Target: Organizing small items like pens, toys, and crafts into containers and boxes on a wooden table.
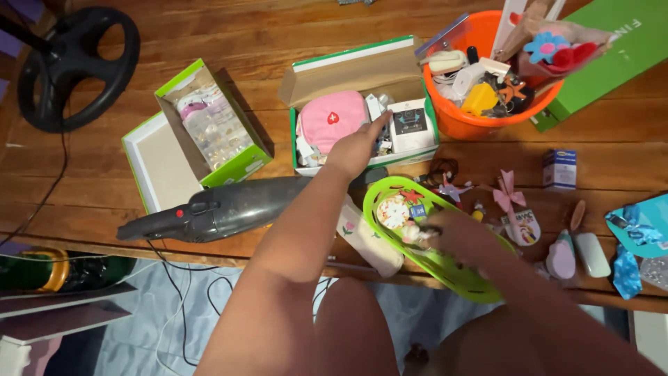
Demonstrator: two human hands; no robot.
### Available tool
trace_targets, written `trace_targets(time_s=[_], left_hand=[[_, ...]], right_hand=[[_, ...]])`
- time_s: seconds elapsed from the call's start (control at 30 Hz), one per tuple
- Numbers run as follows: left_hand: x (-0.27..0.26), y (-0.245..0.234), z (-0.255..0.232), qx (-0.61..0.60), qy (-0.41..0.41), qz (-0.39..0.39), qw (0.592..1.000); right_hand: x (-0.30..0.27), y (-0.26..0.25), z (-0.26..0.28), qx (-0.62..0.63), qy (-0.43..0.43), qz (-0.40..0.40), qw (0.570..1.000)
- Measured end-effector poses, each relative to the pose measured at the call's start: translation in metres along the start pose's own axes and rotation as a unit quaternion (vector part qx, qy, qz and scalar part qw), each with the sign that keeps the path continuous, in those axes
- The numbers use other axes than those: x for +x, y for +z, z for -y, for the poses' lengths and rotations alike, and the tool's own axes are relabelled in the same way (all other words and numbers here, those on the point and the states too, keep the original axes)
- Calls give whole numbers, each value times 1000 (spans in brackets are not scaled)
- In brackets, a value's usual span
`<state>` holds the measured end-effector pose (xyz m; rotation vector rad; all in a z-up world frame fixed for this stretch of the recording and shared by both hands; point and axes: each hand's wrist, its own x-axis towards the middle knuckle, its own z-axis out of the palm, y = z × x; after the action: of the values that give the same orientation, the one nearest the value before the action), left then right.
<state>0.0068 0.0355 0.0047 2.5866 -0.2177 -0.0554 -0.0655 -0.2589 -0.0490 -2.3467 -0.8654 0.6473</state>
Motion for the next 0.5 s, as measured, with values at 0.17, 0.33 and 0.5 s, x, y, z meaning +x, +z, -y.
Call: trace_targets(time_s=[0.17, 0.33, 0.5], left_hand=[[-21, -15, 4, -3, 19, -12, 1000], [-31, 17, 40, 87, 45, -13, 995], [-48, 19, -11, -454, -30, 31, 890]], right_hand=[[10, -83, -4, 66, 96, 79, 990], [14, -156, 81, 182, 209, 91, 956], [20, -155, 115, 152, 278, 96, 944]])
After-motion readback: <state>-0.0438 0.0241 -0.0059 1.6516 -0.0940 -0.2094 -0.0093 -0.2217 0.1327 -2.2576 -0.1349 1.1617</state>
